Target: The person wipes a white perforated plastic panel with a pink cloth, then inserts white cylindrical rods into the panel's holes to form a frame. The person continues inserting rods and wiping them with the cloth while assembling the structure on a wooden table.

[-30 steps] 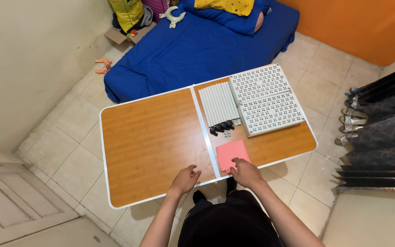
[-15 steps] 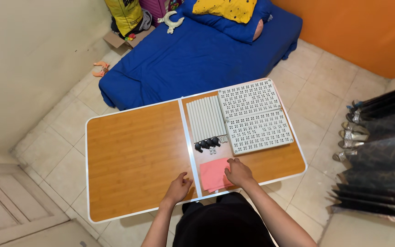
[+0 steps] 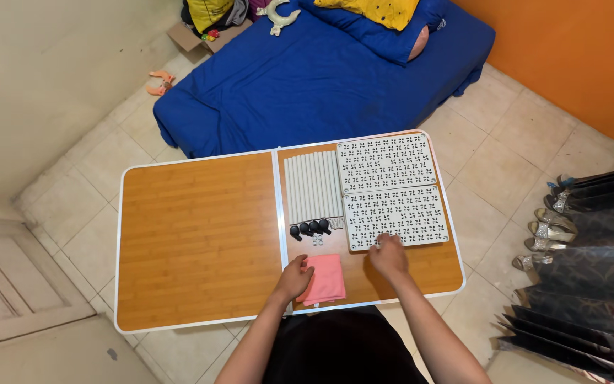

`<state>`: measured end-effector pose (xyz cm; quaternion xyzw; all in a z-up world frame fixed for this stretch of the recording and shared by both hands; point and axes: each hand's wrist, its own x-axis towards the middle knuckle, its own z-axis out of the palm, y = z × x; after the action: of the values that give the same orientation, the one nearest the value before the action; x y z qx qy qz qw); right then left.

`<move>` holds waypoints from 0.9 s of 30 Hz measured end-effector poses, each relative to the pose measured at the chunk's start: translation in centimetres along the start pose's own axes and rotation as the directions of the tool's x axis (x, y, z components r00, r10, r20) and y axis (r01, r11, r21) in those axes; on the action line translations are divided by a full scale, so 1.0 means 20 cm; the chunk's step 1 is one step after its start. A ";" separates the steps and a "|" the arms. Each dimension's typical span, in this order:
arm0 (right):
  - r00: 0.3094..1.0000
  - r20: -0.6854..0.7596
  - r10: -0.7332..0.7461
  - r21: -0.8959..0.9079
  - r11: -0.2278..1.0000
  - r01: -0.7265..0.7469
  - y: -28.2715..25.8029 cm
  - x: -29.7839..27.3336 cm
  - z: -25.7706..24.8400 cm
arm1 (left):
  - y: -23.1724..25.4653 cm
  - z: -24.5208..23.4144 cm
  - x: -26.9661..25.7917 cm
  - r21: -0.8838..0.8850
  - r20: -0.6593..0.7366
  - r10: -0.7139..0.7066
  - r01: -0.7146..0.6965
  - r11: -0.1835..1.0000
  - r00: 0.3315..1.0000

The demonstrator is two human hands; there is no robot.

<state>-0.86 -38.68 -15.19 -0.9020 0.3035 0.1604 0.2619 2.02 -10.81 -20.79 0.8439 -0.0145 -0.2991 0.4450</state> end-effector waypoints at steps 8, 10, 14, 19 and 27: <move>0.956 -0.269 0.117 0.096 0.991 -0.095 0.33 0.23 -0.19 | 0.25 0.25 0.23 -0.250 0.052 0.049 -0.035 0.968 0.997; 0.948 -0.292 0.126 0.121 0.988 -0.094 0.40 0.27 -0.24 | 0.33 0.28 0.26 -0.356 0.079 0.021 0.008 0.934 0.997; 0.954 -0.288 0.086 0.235 0.972 -0.017 0.46 0.32 -0.29 | 0.46 0.33 0.30 -0.405 0.089 0.042 -0.002 0.914 0.995; 0.961 -0.235 0.149 0.302 0.950 -0.074 0.49 0.34 -0.30 | 0.55 0.36 0.33 -0.523 0.239 -0.108 0.222 0.823 0.965; 0.969 -0.150 0.195 0.339 0.931 -0.135 0.51 0.37 -0.34 | 0.54 0.39 0.35 -0.479 0.260 -0.096 0.215 0.851 0.961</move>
<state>-0.87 -52.89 -16.87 -0.8283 0.4231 0.0469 0.3642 6.38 -25.07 -19.35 0.6575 0.0822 -0.4217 0.6189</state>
